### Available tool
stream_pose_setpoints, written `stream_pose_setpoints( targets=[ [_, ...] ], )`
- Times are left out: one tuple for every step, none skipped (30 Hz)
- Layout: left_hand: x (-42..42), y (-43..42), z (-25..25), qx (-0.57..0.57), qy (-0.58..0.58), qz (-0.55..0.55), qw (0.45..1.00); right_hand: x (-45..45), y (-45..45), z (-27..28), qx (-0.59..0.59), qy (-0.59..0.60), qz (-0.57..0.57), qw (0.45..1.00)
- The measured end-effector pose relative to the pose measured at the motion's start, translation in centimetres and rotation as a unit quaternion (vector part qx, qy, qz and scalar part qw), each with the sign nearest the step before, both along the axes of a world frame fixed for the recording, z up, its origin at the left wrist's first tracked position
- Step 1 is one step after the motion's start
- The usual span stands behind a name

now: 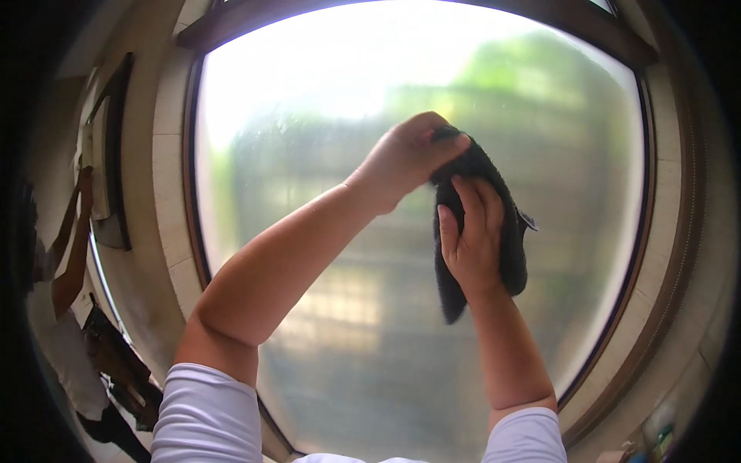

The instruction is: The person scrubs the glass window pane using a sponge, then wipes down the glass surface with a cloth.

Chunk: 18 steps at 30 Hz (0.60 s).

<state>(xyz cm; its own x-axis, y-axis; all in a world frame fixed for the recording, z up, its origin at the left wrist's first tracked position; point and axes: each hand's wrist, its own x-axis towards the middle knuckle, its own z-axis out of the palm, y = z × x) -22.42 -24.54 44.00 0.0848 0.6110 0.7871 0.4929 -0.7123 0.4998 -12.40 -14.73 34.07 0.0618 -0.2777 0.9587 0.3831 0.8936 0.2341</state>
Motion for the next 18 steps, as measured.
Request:
stream_pose_setpoints(
  targets=[
    [-0.5, 0.7, 0.2, 0.018, -0.041, -0.080, 0.996, 0.2, 0.0, 0.5, 0.008, 0.002, -0.031, 0.999],
    [-0.7, 0.6, 0.7, 0.032, -0.024, -0.071, 0.997, 0.5, -0.6, 1.0, 0.013, 0.004, -0.061, 0.998],
    [-1.0, 0.9, 1.1, 0.045, -0.009, -0.061, 0.997, 0.7, -1.3, 1.5, -0.007, -0.001, -0.119, 0.993],
    [-1.2, 1.3, 1.7, 0.057, 0.005, -0.050, 0.997, 0.4, -1.1, 2.0, -0.008, -0.006, -0.127, 0.992],
    [-1.2, 1.5, 2.3, 0.078, 0.033, -0.030, 0.996, 0.2, -0.8, 2.5, -0.010, -0.014, -0.133, 0.991],
    [-1.0, 1.6, 3.2, 0.107, 0.085, 0.024, 0.990, 0.2, -0.3, 3.3, -0.010, -0.023, -0.139, 0.990],
    [-0.6, 1.8, 3.9, 0.188, 0.152, 0.085, 0.967, 0.1, 0.8, 4.2, -0.003, -0.036, -0.106, 0.994],
    [-0.3, 1.8, 4.8, 0.270, 0.220, 0.147, 0.926, 1.0, 0.2, 6.0, 0.006, -0.067, -0.102, 0.993],
    [0.1, 2.0, 5.5, 0.321, 0.223, 0.186, 0.901, 2.9, -1.8, 8.3, 0.014, -0.096, -0.095, 0.991],
    [0.6, 2.3, 6.2, 0.371, 0.227, 0.223, 0.872, 3.8, -2.8, 10.1, 0.018, -0.106, -0.096, 0.990],
    [0.7, 2.7, 6.7, 0.420, 0.227, 0.259, 0.840, 4.7, -3.7, 11.9, 0.023, -0.117, -0.097, 0.988],
    [0.6, 3.2, 7.1, 0.445, 0.220, 0.274, 0.823, 4.8, -3.9, 13.2, 0.026, -0.112, -0.105, 0.988],
    [0.3, 3.5, 7.5, 0.470, 0.213, 0.291, 0.806, 4.6, -4.1, 14.5, 0.030, -0.108, -0.113, 0.987],
    [-0.3, 3.7, 7.5, 0.493, 0.207, 0.307, 0.787, 4.5, -4.6, 15.7, 0.032, -0.105, -0.121, 0.987],
    [-1.2, 3.5, 7.3, 0.467, 0.237, 0.346, 0.779, 4.8, -5.2, 16.8, 0.010, -0.167, -0.105, 0.980],
    [-2.1, 3.3, 6.9, 0.466, 0.284, 0.388, 0.742, 5.2, -3.0, 18.3, 0.107, -0.161, -0.154, 0.969],
    [-3.1, 3.0, 6.3, 0.465, 0.329, 0.428, 0.702, 6.5, 1.1, 20.7, 0.205, -0.150, -0.203, 0.946],
    [-4.5, 2.7, 5.9, 0.462, 0.372, 0.465, 0.657, 7.3, 4.8, 22.6, 0.302, -0.134, -0.249, 0.910]
  ],
)
